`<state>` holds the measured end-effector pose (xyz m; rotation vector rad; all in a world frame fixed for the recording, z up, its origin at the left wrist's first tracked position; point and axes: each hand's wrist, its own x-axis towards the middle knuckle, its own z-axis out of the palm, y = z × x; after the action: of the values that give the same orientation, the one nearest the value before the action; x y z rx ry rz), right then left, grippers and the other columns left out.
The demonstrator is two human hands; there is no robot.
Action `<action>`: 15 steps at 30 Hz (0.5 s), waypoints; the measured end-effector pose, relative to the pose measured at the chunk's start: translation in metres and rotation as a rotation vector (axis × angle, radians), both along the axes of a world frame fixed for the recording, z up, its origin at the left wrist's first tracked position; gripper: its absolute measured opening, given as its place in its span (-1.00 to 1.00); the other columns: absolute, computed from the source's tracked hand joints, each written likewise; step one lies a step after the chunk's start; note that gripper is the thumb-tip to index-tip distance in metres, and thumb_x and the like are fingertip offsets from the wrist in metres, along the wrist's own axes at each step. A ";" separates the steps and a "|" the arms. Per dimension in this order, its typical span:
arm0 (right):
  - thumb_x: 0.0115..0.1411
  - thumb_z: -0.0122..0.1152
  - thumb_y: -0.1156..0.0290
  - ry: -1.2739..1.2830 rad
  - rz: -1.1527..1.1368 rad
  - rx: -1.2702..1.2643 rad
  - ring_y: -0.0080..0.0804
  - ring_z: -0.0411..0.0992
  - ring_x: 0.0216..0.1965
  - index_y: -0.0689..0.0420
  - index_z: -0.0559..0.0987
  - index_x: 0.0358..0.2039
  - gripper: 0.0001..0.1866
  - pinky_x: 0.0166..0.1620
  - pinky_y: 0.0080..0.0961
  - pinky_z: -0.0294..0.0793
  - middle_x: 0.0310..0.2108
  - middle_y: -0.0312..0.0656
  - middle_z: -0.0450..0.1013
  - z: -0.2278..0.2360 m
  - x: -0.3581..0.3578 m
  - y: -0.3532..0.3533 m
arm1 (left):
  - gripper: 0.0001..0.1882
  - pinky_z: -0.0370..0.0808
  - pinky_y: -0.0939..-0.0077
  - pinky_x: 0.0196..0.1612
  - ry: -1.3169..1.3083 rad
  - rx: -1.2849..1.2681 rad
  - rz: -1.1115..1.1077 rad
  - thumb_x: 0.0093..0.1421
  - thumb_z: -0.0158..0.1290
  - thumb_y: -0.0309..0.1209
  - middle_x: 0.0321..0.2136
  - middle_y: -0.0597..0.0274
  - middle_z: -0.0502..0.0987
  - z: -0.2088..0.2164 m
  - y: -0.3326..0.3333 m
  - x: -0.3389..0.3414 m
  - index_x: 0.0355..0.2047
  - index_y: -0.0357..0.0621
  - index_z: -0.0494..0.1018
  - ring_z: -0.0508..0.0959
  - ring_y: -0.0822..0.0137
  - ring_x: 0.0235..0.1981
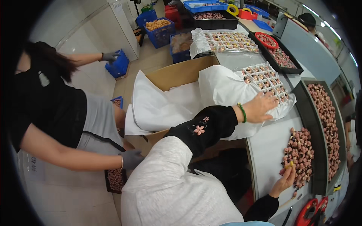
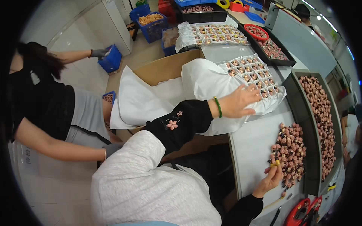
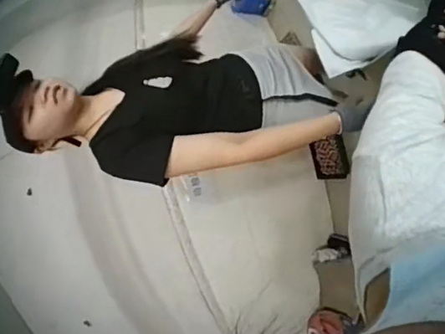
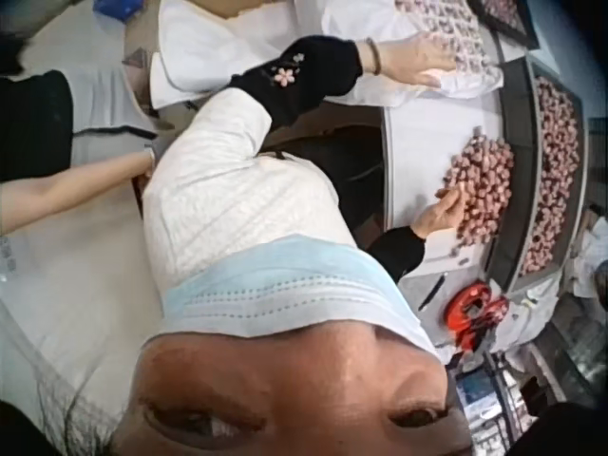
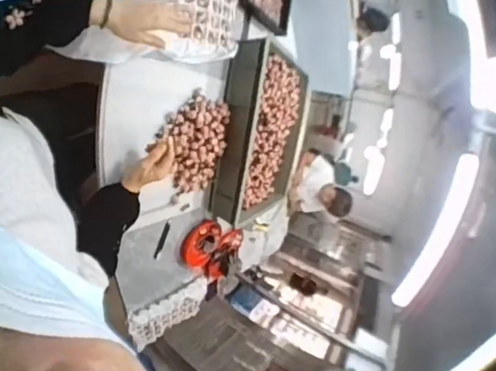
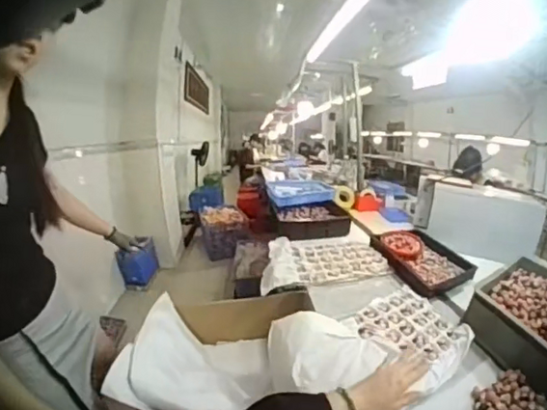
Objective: The person assembles small figurines by attaching components onto them by hand, periodically smoothing protective paper over a packed tray, and then stands up from the workbench.
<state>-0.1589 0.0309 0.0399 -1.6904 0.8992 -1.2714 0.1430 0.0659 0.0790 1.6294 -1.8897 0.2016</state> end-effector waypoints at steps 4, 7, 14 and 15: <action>0.12 -0.01 0.52 0.234 0.143 -0.185 -0.64 0.21 -0.58 0.28 0.45 -0.22 -0.79 -0.51 -0.70 0.21 -0.56 -0.32 0.29 -0.013 0.002 0.001 | -0.56 0.11 0.06 0.06 -0.018 -0.079 -0.108 0.00 0.05 -0.27 -0.07 0.02 0.28 0.030 0.006 -0.022 -0.11 -0.19 0.31 0.17 0.04 0.08; -0.01 0.09 0.56 0.345 0.367 -0.234 -0.61 0.23 -0.59 0.28 0.47 -0.33 -0.82 -0.52 -0.69 0.22 -0.60 -0.32 0.27 -0.007 0.006 0.000 | -0.63 0.10 0.07 0.08 0.040 -0.065 -0.189 -0.02 0.07 -0.34 -0.10 0.06 0.31 0.041 -0.020 -0.030 -0.19 -0.19 0.36 0.20 0.08 0.06; -0.07 0.14 0.57 0.372 0.467 -0.067 -0.48 0.27 -0.65 0.27 0.46 -0.40 -0.84 -0.59 -0.64 0.24 -0.61 -0.20 0.33 -0.002 0.012 -0.007 | -0.74 0.24 0.13 0.02 0.198 -0.208 -0.228 -0.08 0.03 -0.55 -0.21 0.12 0.38 0.079 -0.028 -0.068 -0.30 -0.20 0.38 0.34 0.11 -0.05; -0.06 0.14 0.56 0.371 0.472 -0.072 -0.47 0.26 -0.66 0.28 0.46 -0.41 -0.85 -0.59 -0.63 0.23 -0.61 -0.20 0.33 -0.004 0.011 -0.010 | -0.74 0.26 0.14 0.01 0.242 -0.218 -0.194 -0.09 0.02 -0.59 -0.23 0.13 0.38 0.080 -0.017 -0.069 -0.31 -0.21 0.38 0.36 0.11 -0.08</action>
<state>-0.1483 0.0207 0.0362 -2.0820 0.6057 -0.6941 0.0736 0.0490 0.1593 1.2578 -1.7598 0.1181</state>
